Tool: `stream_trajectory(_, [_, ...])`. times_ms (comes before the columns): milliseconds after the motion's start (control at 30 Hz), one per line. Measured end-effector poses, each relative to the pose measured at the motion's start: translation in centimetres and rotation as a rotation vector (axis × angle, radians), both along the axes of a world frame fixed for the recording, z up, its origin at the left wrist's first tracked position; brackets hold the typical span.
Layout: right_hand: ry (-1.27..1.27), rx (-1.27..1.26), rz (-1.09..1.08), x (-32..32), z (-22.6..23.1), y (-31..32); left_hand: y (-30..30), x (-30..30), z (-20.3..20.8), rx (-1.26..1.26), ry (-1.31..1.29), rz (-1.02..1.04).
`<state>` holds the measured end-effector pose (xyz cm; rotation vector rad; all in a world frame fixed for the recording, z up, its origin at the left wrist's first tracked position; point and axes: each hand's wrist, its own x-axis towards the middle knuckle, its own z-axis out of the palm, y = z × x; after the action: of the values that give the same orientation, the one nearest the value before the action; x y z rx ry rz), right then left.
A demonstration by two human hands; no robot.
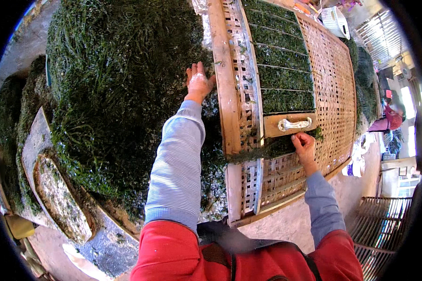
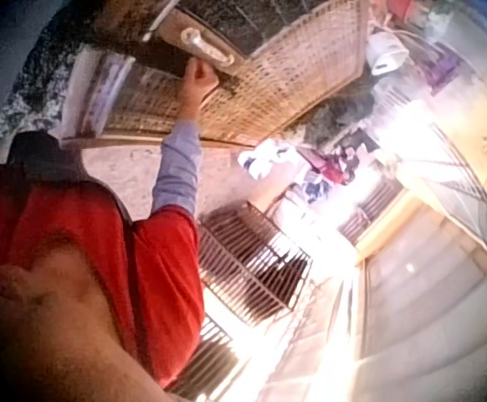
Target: The person places green leaves into the compartments of a wooden tray and then gathers a fresh handful from a pile on the table.
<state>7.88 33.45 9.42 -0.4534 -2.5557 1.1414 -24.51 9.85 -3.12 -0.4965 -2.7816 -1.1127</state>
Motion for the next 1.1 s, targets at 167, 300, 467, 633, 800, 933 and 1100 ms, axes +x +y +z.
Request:
stream_trajectory(167, [-0.007,0.017,-0.019,0.5,-0.4,0.1,0.9,1.7,2.6,0.003,-0.036,-0.270])
stream_trajectory(300, [-0.004,-0.018,0.011,0.1,-0.5,0.3,-0.8,2.8,0.2,0.368,-0.162,-0.582])
stream_trajectory(467, [-0.019,-0.032,-0.037,1.1,-0.3,0.2,-0.7,-2.3,5.1,0.026,0.147,-0.414])
stream_trajectory(633, [-0.018,0.014,0.020,-0.3,0.2,0.0,2.5,-8.6,-4.2,-0.378,0.256,-0.378])
stream_trajectory(800, [-0.022,-0.003,0.017,-0.1,0.2,-0.3,1.6,-2.6,-6.2,0.434,-0.336,-0.624])
stream_trajectory(933, [0.038,0.002,0.007,1.0,-0.4,0.2,-5.4,8.0,5.0,0.071,0.043,-0.711])
stream_trajectory(1100, [0.089,0.046,0.087,0.6,-0.1,0.6,-9.3,6.7,8.6,-0.053,-0.078,-0.429])
